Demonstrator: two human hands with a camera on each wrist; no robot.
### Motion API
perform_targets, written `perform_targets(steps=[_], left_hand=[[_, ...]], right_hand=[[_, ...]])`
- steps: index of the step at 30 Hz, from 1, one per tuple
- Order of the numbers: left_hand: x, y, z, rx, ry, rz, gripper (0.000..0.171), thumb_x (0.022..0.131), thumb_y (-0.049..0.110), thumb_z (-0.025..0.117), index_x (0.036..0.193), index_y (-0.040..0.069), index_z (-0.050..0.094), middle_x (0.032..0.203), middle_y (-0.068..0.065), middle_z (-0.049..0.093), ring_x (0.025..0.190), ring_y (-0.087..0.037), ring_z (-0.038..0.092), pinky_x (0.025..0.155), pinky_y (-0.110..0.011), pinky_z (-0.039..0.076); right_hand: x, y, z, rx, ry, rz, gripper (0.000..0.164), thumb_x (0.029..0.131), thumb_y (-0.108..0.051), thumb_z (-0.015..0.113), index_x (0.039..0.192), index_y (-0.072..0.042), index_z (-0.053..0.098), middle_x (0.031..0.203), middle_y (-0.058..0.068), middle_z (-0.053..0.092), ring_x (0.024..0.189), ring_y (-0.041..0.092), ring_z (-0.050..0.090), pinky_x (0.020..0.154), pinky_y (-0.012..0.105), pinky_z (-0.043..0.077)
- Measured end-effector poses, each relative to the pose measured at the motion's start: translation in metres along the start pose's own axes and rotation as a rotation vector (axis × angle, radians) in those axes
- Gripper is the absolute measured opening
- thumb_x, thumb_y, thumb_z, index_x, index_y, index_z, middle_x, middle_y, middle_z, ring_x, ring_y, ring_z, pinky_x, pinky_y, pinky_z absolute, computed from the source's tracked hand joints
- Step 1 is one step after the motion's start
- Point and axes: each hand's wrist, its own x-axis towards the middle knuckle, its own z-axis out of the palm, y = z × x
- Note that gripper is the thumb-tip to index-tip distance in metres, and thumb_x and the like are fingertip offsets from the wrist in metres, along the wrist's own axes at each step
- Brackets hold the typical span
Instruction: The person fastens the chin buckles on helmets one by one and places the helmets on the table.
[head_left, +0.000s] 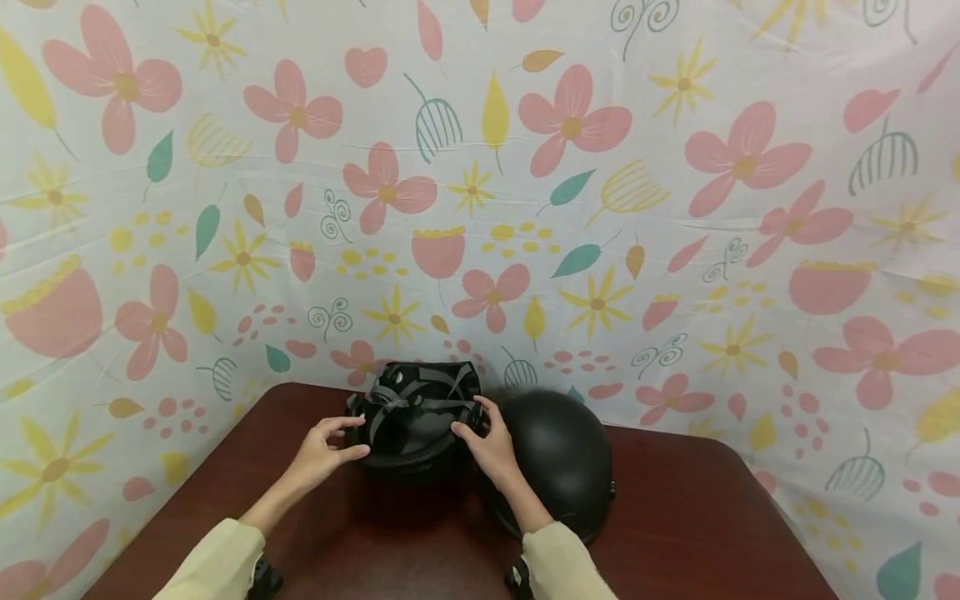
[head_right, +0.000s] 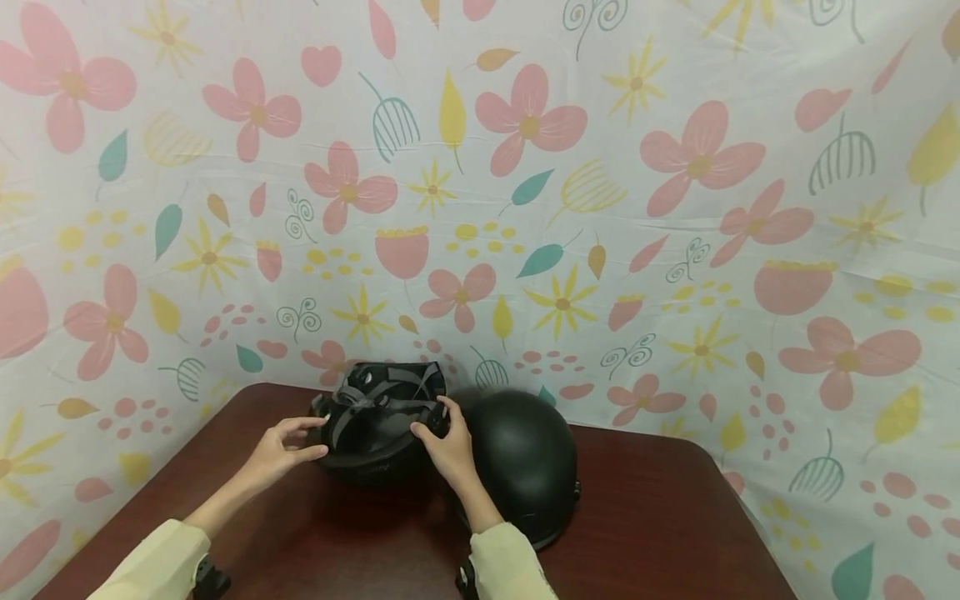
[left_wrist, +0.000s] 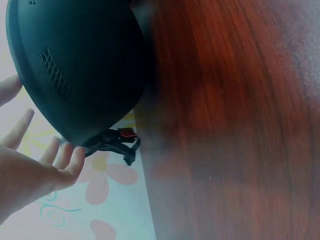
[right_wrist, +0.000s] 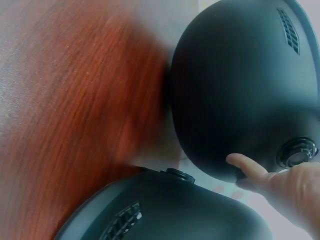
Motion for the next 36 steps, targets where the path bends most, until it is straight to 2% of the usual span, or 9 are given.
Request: perform_targets(steps=[5, 10, 12, 15, 19, 23, 27, 32, 36], left_hand=[[-0.001, -0.004, -0.001, 0.002, 0.016, -0.078, 0.063, 0.090, 0.019, 0.071, 0.144, 0.002, 0.043, 0.146, -0.026, 0.030, 0.126, -0.044, 0.042, 0.096, -0.053, 0.047], [-0.001, -0.007, -0.002, 0.000, 0.009, -0.109, 0.077, 0.090, 0.018, 0.071, 0.151, 0.003, 0.027, 0.147, -0.029, 0.028, 0.123, -0.045, 0.045, 0.089, -0.049, 0.050], [-0.001, -0.009, -0.002, -0.001, 0.009, -0.107, 0.080, 0.089, 0.018, 0.071, 0.152, 0.003, 0.024, 0.146, -0.030, 0.028, 0.121, -0.044, 0.046, 0.088, -0.048, 0.051], [0.001, -0.011, -0.002, -0.011, 0.015, -0.100, 0.083, 0.088, 0.017, 0.072, 0.153, 0.004, 0.022, 0.145, -0.030, 0.029, 0.119, -0.043, 0.049, 0.087, -0.046, 0.051], [0.003, -0.013, -0.003, -0.037, 0.012, -0.093, 0.092, 0.088, 0.015, 0.072, 0.156, 0.005, 0.012, 0.147, -0.029, 0.028, 0.120, -0.044, 0.050, 0.089, -0.045, 0.052], [0.002, -0.013, -0.005, -0.036, -0.009, -0.107, 0.100, 0.089, 0.017, 0.072, 0.157, 0.005, 0.001, 0.151, -0.031, 0.027, 0.127, -0.048, 0.045, 0.095, -0.051, 0.049], [0.000, -0.013, -0.006, -0.026, -0.016, -0.127, 0.098, 0.089, 0.019, 0.072, 0.157, 0.002, 0.003, 0.152, -0.031, 0.029, 0.132, -0.049, 0.041, 0.099, -0.054, 0.046], [0.000, -0.014, -0.006, -0.047, -0.010, -0.114, 0.090, 0.090, 0.018, 0.070, 0.155, -0.001, 0.011, 0.151, -0.031, 0.033, 0.134, -0.047, 0.042, 0.103, -0.054, 0.045], [0.000, -0.015, -0.005, -0.061, -0.004, -0.110, 0.088, 0.091, 0.016, 0.069, 0.155, -0.001, 0.012, 0.151, -0.031, 0.033, 0.134, -0.047, 0.042, 0.103, -0.052, 0.046]], right_hand=[[-0.001, 0.002, 0.003, 0.034, 0.000, 0.018, 0.062, 0.090, -0.022, 0.064, 0.146, -0.011, 0.040, 0.152, 0.024, 0.038, 0.138, 0.042, 0.040, 0.101, 0.054, 0.046], [-0.002, 0.006, 0.005, 0.057, -0.029, 0.016, 0.061, 0.090, -0.018, 0.063, 0.145, -0.010, 0.040, 0.152, 0.025, 0.036, 0.134, 0.042, 0.045, 0.085, 0.043, 0.056], [-0.002, 0.008, 0.006, 0.056, -0.033, 0.021, 0.060, 0.089, -0.016, 0.063, 0.145, -0.010, 0.041, 0.152, 0.025, 0.036, 0.127, 0.039, 0.053, 0.077, 0.037, 0.057], [-0.004, 0.010, 0.007, 0.043, -0.035, 0.035, 0.060, 0.088, -0.014, 0.062, 0.144, -0.009, 0.042, 0.150, 0.024, 0.038, 0.108, 0.032, 0.061, 0.072, 0.034, 0.056], [-0.007, 0.010, 0.006, 0.014, -0.047, 0.034, 0.061, 0.087, -0.013, 0.060, 0.144, -0.007, 0.041, 0.149, 0.025, 0.037, 0.086, 0.021, 0.060, 0.070, 0.034, 0.056], [-0.009, 0.009, 0.006, -0.003, -0.054, 0.025, 0.061, 0.087, -0.012, 0.060, 0.144, -0.006, 0.041, 0.148, 0.026, 0.039, 0.076, 0.015, 0.057, 0.069, 0.034, 0.056], [-0.010, 0.009, 0.007, -0.012, -0.051, 0.034, 0.059, 0.086, -0.013, 0.060, 0.143, -0.006, 0.043, 0.142, 0.024, 0.045, 0.074, 0.015, 0.057, 0.069, 0.034, 0.056], [-0.011, 0.010, 0.007, -0.003, -0.064, 0.047, 0.059, 0.087, -0.013, 0.058, 0.143, -0.006, 0.041, 0.145, 0.027, 0.041, 0.080, 0.022, 0.060, 0.074, 0.041, 0.057], [-0.010, 0.009, 0.005, 0.016, -0.088, 0.066, 0.061, 0.087, -0.013, 0.058, 0.144, -0.005, 0.040, 0.146, 0.027, 0.039, 0.083, 0.021, 0.061, 0.079, 0.046, 0.057]])
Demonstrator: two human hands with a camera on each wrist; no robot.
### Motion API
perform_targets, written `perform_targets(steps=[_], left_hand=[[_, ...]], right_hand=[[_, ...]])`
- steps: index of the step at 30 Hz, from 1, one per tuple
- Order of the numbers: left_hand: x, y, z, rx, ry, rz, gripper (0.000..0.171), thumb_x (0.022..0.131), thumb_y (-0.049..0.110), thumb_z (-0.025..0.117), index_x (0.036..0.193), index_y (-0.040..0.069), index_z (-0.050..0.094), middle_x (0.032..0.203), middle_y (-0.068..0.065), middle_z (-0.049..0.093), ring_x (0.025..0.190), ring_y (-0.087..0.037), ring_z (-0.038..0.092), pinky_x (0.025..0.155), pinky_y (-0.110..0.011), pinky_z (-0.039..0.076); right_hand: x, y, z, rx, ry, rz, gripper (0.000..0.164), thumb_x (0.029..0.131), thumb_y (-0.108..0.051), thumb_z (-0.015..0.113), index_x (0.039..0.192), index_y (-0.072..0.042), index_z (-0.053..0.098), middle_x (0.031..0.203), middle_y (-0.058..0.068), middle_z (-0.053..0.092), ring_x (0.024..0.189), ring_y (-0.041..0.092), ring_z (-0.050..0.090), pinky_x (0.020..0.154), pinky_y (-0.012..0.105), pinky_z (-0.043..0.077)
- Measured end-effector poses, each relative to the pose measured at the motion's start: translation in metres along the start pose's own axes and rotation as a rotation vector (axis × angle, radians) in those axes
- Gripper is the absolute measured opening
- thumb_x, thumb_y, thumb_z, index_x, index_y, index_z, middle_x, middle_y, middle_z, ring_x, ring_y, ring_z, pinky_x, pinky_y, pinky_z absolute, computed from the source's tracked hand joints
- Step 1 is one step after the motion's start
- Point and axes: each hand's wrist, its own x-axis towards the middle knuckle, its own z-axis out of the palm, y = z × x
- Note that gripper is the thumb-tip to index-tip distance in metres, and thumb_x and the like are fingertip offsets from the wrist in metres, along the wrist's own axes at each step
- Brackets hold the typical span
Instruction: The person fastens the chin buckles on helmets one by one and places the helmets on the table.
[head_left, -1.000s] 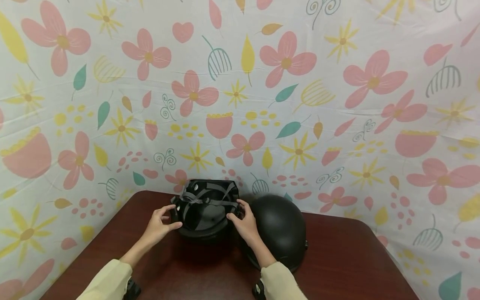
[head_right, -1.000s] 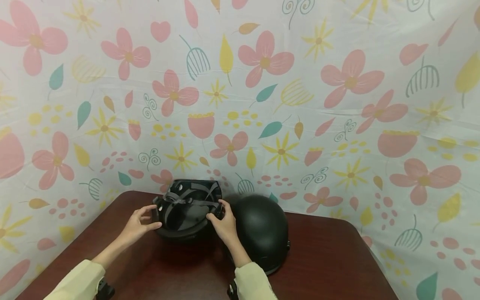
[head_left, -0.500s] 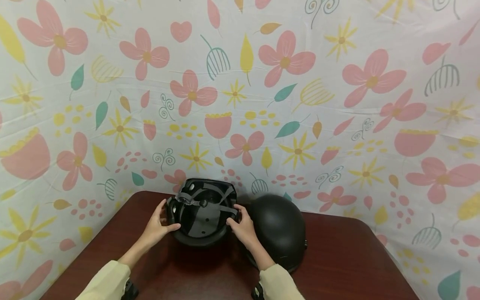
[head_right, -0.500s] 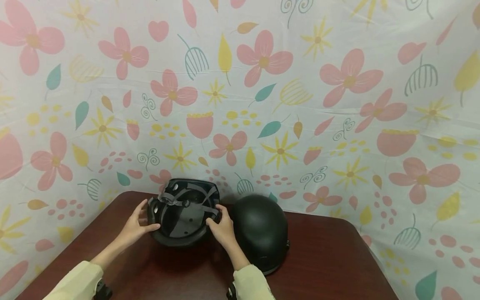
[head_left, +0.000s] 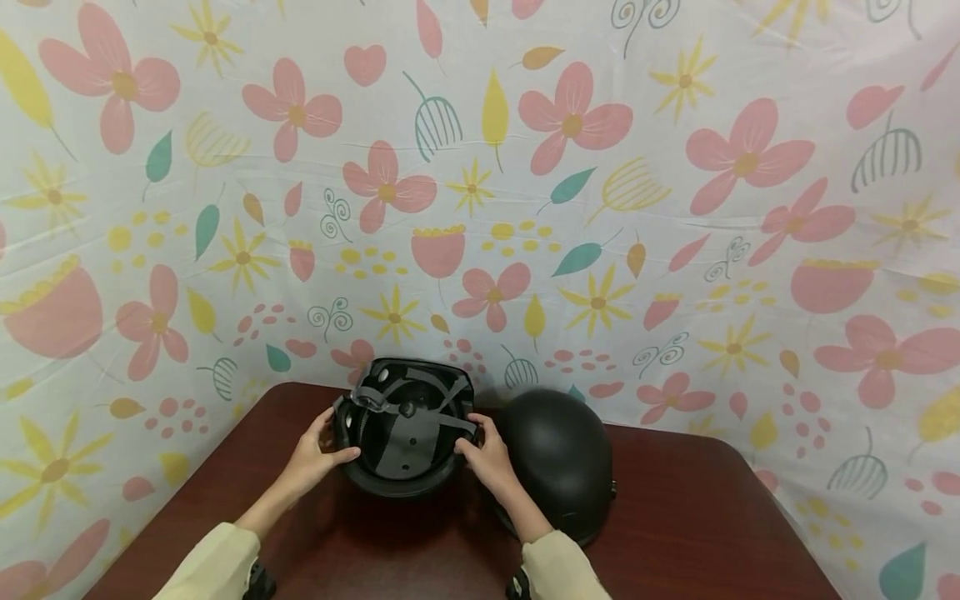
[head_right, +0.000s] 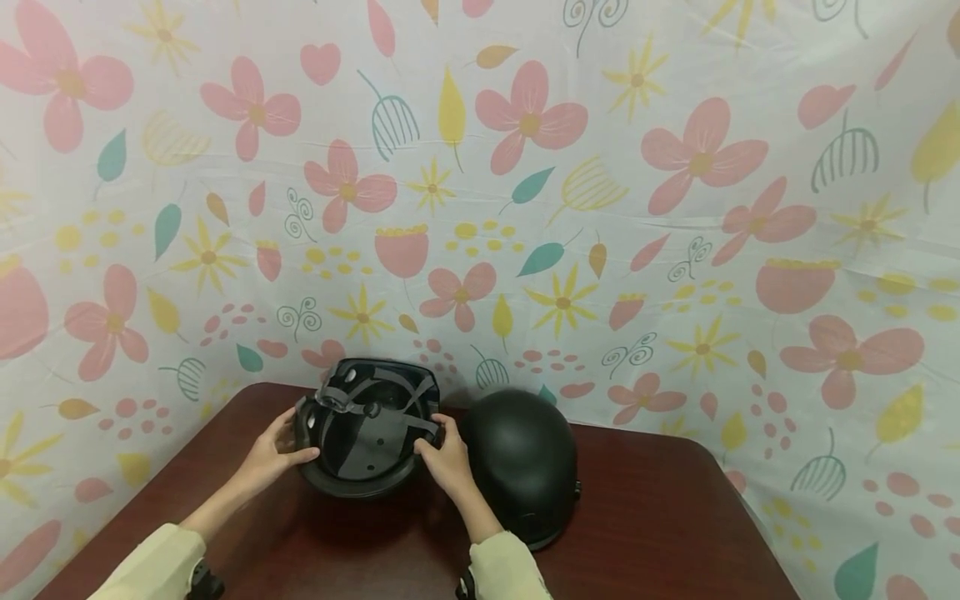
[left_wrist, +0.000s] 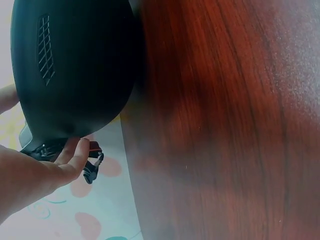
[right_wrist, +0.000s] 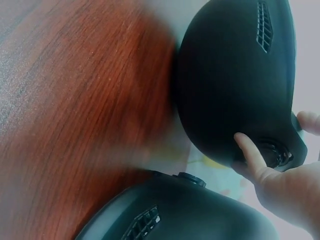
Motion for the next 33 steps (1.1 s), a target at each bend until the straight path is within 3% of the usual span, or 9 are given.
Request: perform_targets(steps=[4, 6, 11, 16, 21, 27, 33], left_hand=[[-0.001, 0.000, 0.001, -0.014, 0.006, 0.010, 0.086, 0.091, 0.014, 0.069, 0.155, 0.000, 0.014, 0.150, -0.031, 0.033, 0.132, -0.048, 0.044, 0.099, -0.048, 0.049], [-0.002, 0.000, 0.001, -0.014, 0.010, 0.015, 0.086, 0.091, 0.014, 0.069, 0.155, 0.000, 0.014, 0.149, -0.031, 0.034, 0.131, -0.048, 0.045, 0.097, -0.047, 0.050], [-0.003, 0.000, 0.001, -0.021, 0.014, 0.008, 0.085, 0.091, 0.014, 0.069, 0.155, 0.002, 0.014, 0.148, -0.030, 0.034, 0.130, -0.049, 0.046, 0.096, -0.048, 0.051], [-0.004, 0.001, 0.003, -0.023, 0.011, 0.014, 0.086, 0.091, 0.013, 0.068, 0.156, 0.003, 0.013, 0.149, -0.029, 0.033, 0.131, -0.050, 0.044, 0.098, -0.051, 0.049], [-0.006, 0.003, 0.005, -0.027, 0.012, 0.028, 0.088, 0.090, 0.009, 0.069, 0.155, -0.002, 0.011, 0.148, -0.031, 0.032, 0.130, -0.051, 0.045, 0.098, -0.051, 0.050], [-0.010, 0.006, 0.009, -0.029, 0.020, 0.035, 0.089, 0.089, 0.007, 0.070, 0.155, -0.003, 0.011, 0.148, -0.030, 0.033, 0.131, -0.049, 0.044, 0.099, -0.050, 0.049], [-0.015, 0.009, 0.016, -0.017, 0.019, 0.061, 0.088, 0.088, 0.006, 0.071, 0.153, -0.006, 0.013, 0.146, -0.030, 0.035, 0.127, -0.047, 0.047, 0.095, -0.046, 0.050]], right_hand=[[0.001, -0.002, -0.002, 0.016, -0.023, 0.015, 0.062, 0.086, -0.012, 0.059, 0.145, -0.005, 0.039, 0.140, 0.025, 0.042, 0.091, 0.025, 0.061, 0.084, 0.049, 0.055], [0.001, -0.004, -0.002, 0.001, -0.025, 0.009, 0.061, 0.088, -0.013, 0.060, 0.145, -0.006, 0.039, 0.142, 0.024, 0.042, 0.106, 0.031, 0.059, 0.088, 0.050, 0.052], [0.003, -0.012, -0.003, -0.071, 0.009, -0.059, 0.057, 0.093, -0.018, 0.063, 0.144, -0.006, 0.041, 0.149, 0.024, 0.038, 0.135, 0.043, 0.040, 0.102, 0.056, 0.042], [0.008, -0.025, -0.003, -0.128, 0.066, -0.135, 0.055, 0.094, -0.023, 0.064, 0.143, -0.008, 0.044, 0.147, 0.023, 0.040, 0.135, 0.045, 0.040, 0.103, 0.061, 0.039], [0.014, -0.037, 0.000, -0.117, 0.068, -0.179, 0.052, 0.095, -0.023, 0.064, 0.142, -0.008, 0.046, 0.148, 0.019, 0.042, 0.138, 0.041, 0.038, 0.107, 0.059, 0.038], [0.022, -0.053, 0.013, -0.064, -0.010, -0.195, 0.052, 0.095, -0.024, 0.064, 0.141, -0.007, 0.047, 0.148, 0.017, 0.045, 0.140, 0.038, 0.038, 0.109, 0.058, 0.037], [0.031, -0.069, 0.032, 0.015, -0.083, -0.140, 0.051, 0.096, -0.025, 0.063, 0.141, -0.007, 0.047, 0.147, 0.019, 0.046, 0.141, 0.037, 0.038, 0.110, 0.055, 0.037]])
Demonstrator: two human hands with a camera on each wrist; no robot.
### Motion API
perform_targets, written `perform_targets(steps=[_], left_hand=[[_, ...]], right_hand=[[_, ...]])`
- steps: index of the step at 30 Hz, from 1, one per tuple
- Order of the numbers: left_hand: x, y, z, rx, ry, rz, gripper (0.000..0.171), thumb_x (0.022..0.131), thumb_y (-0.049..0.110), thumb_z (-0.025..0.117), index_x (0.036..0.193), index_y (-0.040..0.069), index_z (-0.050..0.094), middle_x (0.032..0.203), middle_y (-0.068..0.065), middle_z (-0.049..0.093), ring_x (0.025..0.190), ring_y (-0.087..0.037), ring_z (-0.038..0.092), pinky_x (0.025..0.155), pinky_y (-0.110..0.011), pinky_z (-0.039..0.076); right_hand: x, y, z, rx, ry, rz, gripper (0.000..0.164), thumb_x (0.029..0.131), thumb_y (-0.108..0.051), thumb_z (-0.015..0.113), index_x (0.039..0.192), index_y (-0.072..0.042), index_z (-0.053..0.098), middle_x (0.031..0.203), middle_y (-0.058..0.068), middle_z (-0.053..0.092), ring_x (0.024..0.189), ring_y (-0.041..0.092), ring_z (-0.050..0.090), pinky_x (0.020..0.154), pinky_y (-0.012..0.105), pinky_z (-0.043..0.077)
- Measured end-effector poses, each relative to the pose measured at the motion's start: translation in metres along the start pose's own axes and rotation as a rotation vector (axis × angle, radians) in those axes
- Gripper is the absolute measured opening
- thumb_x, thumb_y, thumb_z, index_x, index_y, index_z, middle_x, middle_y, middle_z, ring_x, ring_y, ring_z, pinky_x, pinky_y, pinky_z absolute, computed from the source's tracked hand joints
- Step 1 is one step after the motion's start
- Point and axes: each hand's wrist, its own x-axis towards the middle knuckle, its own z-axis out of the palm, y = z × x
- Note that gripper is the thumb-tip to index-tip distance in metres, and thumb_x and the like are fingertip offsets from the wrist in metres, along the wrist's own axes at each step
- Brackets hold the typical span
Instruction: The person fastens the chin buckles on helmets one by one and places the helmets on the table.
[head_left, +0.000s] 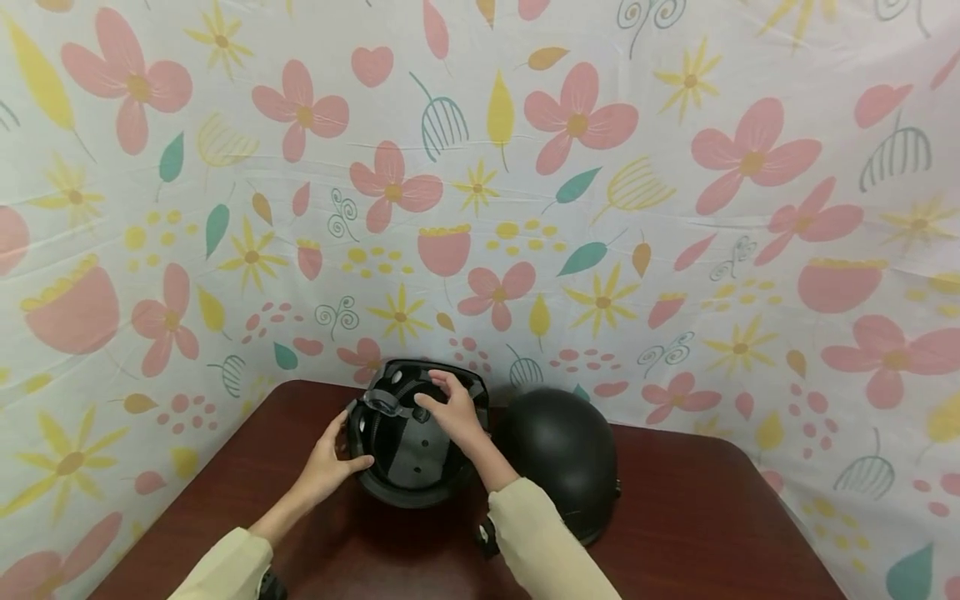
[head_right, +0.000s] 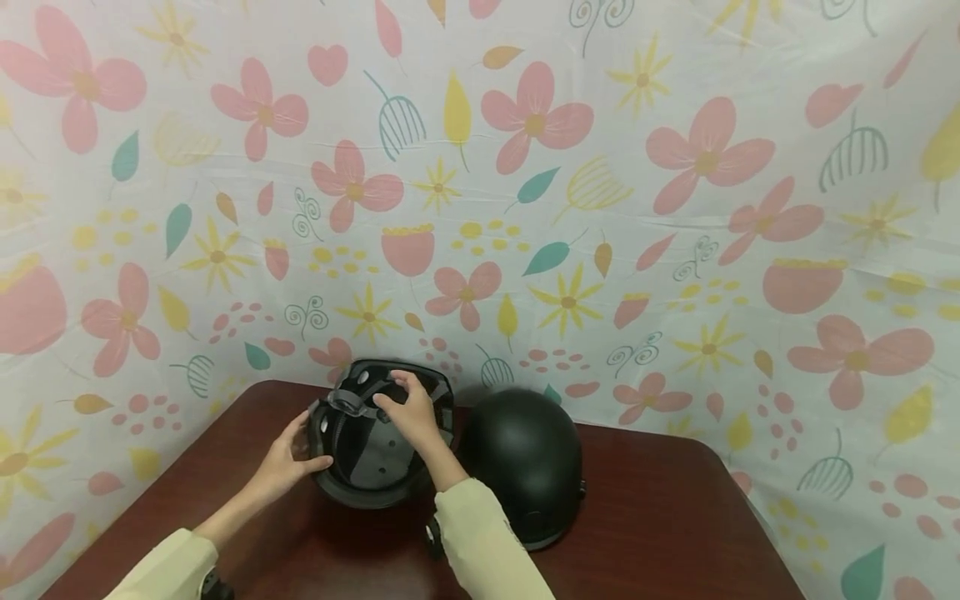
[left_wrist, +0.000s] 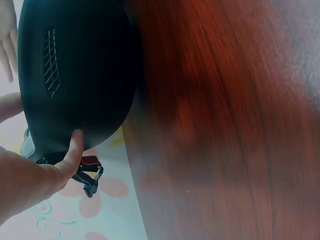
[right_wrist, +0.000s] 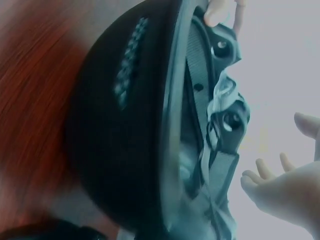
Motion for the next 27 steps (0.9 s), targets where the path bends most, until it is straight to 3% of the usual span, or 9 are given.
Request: perform_targets(steps=[11, 16, 21, 27], left_hand=[[-0.005, 0.002, 0.007, 0.011, 0.013, 0.025, 0.087, 0.088, 0.007, 0.071, 0.153, -0.006, 0.014, 0.146, -0.030, 0.035, 0.128, -0.047, 0.046, 0.098, -0.052, 0.048], [-0.004, 0.000, 0.008, 0.025, 0.013, 0.016, 0.088, 0.088, 0.008, 0.071, 0.153, -0.006, 0.013, 0.147, -0.031, 0.034, 0.128, -0.047, 0.046, 0.098, -0.051, 0.049], [-0.005, 0.001, 0.009, 0.024, 0.010, 0.016, 0.088, 0.089, 0.007, 0.070, 0.153, -0.006, 0.013, 0.148, -0.032, 0.031, 0.129, -0.049, 0.045, 0.096, -0.050, 0.050], [-0.006, 0.000, 0.009, 0.007, 0.003, 0.012, 0.089, 0.089, 0.009, 0.071, 0.153, -0.006, 0.013, 0.149, -0.032, 0.028, 0.127, -0.048, 0.045, 0.090, -0.044, 0.054]], right_hand=[[0.014, -0.009, 0.029, 0.031, -0.060, 0.072, 0.048, 0.098, -0.022, 0.058, 0.141, -0.005, 0.046, 0.146, 0.020, 0.047, 0.137, 0.039, 0.042, 0.105, 0.052, 0.043], [0.019, -0.008, 0.041, -0.113, -0.108, 0.048, 0.049, 0.098, -0.024, 0.059, 0.142, -0.008, 0.047, 0.147, 0.016, 0.049, 0.131, 0.036, 0.051, 0.102, 0.049, 0.047], [0.021, -0.006, 0.049, -0.190, -0.164, 0.046, 0.053, 0.098, -0.028, 0.059, 0.145, -0.010, 0.045, 0.150, 0.014, 0.046, 0.138, 0.034, 0.044, 0.108, 0.052, 0.041], [0.023, 0.004, 0.056, -0.126, -0.094, 0.044, 0.048, 0.095, -0.021, 0.064, 0.140, -0.008, 0.052, 0.140, 0.016, 0.055, 0.131, 0.035, 0.051, 0.101, 0.048, 0.048]])
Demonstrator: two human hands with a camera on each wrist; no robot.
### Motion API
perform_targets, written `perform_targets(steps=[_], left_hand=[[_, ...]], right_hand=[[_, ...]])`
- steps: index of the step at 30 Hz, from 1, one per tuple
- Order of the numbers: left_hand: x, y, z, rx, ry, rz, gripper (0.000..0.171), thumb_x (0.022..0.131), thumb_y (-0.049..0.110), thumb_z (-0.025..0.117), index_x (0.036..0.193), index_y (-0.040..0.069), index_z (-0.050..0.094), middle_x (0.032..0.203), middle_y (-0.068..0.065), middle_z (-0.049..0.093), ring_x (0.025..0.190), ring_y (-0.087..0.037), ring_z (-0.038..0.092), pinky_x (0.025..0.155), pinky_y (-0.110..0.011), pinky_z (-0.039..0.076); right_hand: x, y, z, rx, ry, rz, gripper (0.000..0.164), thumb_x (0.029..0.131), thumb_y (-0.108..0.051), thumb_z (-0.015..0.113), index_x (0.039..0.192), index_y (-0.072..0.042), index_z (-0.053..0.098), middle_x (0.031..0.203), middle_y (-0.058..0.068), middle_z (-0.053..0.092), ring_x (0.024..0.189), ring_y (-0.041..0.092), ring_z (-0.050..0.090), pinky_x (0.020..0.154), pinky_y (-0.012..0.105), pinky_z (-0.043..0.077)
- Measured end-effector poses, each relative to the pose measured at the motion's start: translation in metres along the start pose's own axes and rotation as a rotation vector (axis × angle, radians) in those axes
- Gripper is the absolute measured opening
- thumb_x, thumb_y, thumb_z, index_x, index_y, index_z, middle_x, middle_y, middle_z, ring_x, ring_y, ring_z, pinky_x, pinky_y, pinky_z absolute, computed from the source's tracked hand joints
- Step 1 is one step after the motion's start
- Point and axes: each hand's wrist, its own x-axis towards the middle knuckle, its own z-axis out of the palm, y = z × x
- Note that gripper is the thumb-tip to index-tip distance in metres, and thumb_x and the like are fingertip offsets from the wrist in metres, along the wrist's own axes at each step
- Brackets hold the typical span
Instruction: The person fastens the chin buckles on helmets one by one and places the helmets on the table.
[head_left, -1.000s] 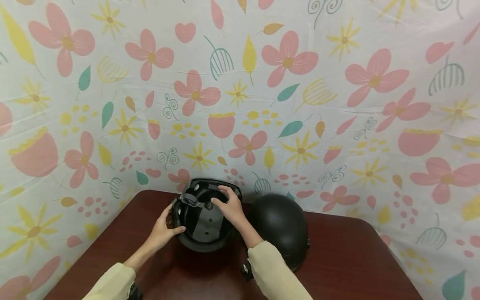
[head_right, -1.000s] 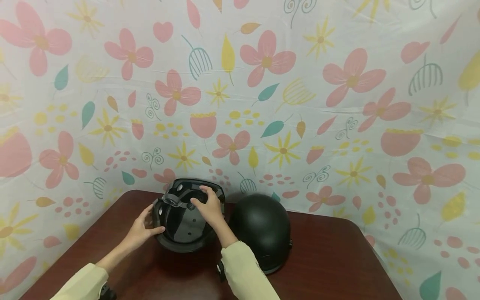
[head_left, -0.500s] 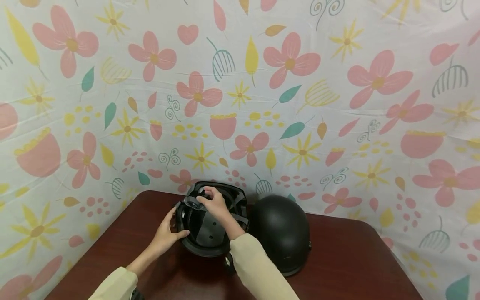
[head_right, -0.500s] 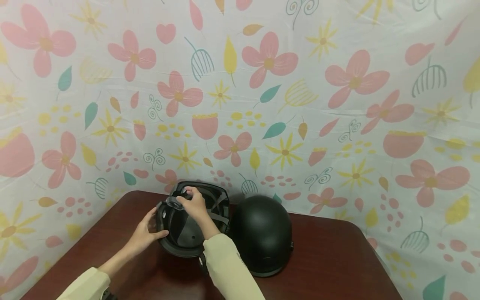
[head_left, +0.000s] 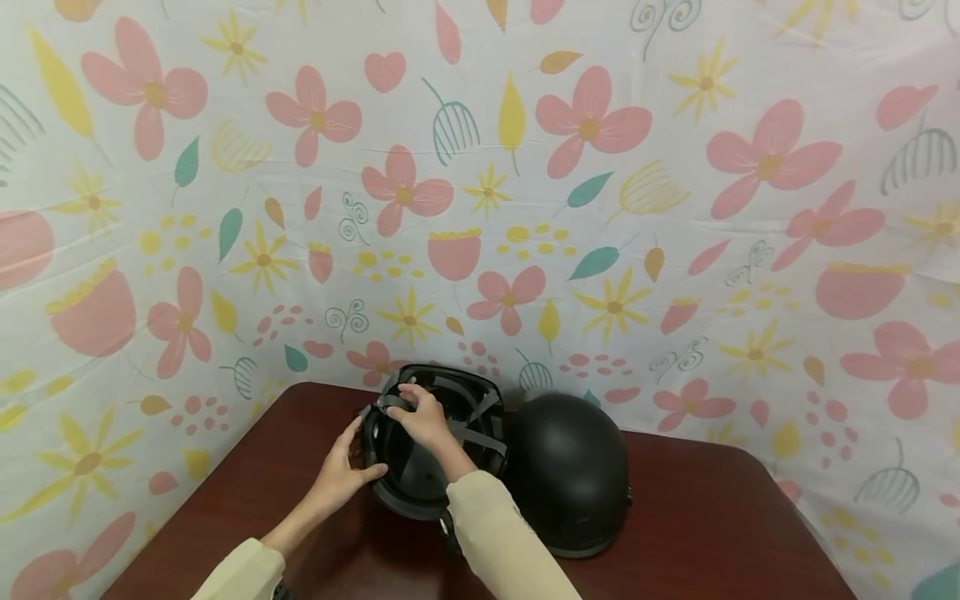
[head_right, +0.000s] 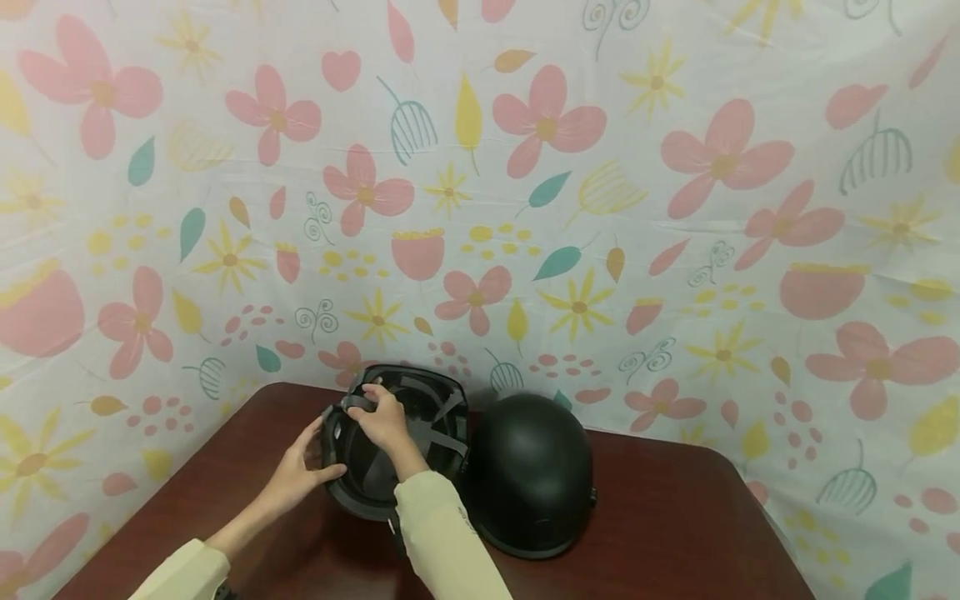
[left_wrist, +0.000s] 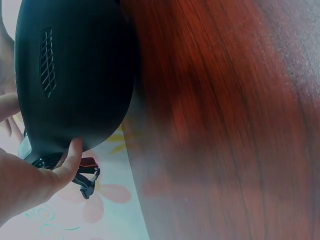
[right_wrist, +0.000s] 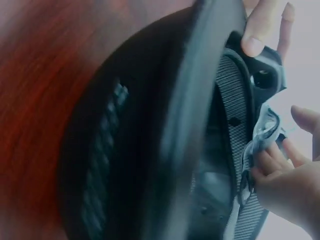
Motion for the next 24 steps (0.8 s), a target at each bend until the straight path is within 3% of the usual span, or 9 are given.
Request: perform_targets(steps=[6, 19, 24], left_hand=[[0.001, -0.001, 0.002, -0.009, 0.007, 0.011, 0.089, 0.088, 0.008, 0.072, 0.153, -0.008, 0.013, 0.149, -0.033, 0.029, 0.125, -0.047, 0.048, 0.089, -0.043, 0.054], [0.005, -0.007, 0.000, 0.003, 0.036, 0.031, 0.086, 0.089, 0.010, 0.071, 0.154, -0.004, 0.016, 0.147, -0.030, 0.034, 0.121, -0.043, 0.053, 0.093, -0.046, 0.052], [0.009, -0.012, 0.002, -0.008, 0.059, 0.032, 0.085, 0.089, 0.014, 0.071, 0.154, -0.001, 0.018, 0.142, -0.028, 0.039, 0.118, -0.040, 0.055, 0.093, -0.047, 0.052]], right_hand=[[0.002, 0.013, 0.003, 0.054, 0.049, 0.006, 0.045, 0.092, -0.015, 0.068, 0.134, -0.005, 0.057, 0.128, 0.018, 0.063, 0.115, 0.032, 0.062, 0.088, 0.039, 0.056], [0.000, 0.016, 0.009, 0.030, 0.069, 0.010, 0.044, 0.089, -0.024, 0.072, 0.129, -0.008, 0.061, 0.116, 0.017, 0.063, 0.104, 0.029, 0.061, 0.084, 0.042, 0.054], [-0.001, 0.021, 0.012, -0.021, 0.068, 0.002, 0.038, 0.090, -0.025, 0.070, 0.124, -0.006, 0.065, 0.100, 0.013, 0.066, 0.077, 0.018, 0.061, 0.067, 0.032, 0.051]])
